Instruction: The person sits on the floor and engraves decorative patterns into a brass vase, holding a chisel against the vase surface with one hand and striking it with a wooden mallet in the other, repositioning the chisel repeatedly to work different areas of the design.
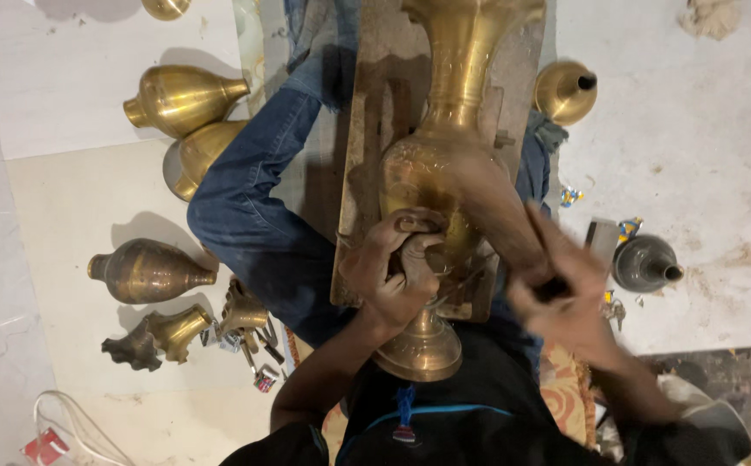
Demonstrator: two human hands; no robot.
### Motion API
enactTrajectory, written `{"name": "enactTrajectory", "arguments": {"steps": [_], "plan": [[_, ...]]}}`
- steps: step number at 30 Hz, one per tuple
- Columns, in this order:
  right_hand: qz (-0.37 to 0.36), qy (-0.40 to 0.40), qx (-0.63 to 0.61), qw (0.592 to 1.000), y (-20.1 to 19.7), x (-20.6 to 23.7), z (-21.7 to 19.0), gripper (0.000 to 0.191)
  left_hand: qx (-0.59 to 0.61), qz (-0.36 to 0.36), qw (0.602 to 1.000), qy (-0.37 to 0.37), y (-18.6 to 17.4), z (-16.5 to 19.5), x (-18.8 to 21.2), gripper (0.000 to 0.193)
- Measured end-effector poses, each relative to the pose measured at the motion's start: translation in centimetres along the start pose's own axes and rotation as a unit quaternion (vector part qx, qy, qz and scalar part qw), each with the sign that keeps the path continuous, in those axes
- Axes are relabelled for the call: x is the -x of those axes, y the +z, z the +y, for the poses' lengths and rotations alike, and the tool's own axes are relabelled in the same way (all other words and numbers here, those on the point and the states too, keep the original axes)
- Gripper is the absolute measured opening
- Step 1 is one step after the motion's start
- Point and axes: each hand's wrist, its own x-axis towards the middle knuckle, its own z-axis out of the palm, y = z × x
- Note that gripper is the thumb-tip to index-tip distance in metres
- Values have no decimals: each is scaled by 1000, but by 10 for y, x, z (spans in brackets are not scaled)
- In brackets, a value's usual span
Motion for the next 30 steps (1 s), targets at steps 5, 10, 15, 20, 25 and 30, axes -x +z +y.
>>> {"name": "enactTrajectory", "arguments": {"steps": [5,10,15,20,25,30], "plan": [[-146,-266,174,937,-69,-77,-58,58,-81,5,995,50,-4,-11,9,35],[-287,-312,390,818,-85,-132,-117,64,-94,20,994,52,-3,-14,11,22],[-327,-256,397,819,-83,-145,-123,62,-25,1,1000,19,-1,-10,8,17],[-320,-188,307,876,-92,-132,-96,64,-57,-63,996,32,-10,-7,3,24],[-321,-153,232,905,-105,-111,-80,70,-21,-182,982,38,-19,-11,-10,38],[-253,2,186,949,-118,-79,-61,71,-44,-276,958,63,-22,-13,-28,42]]}}
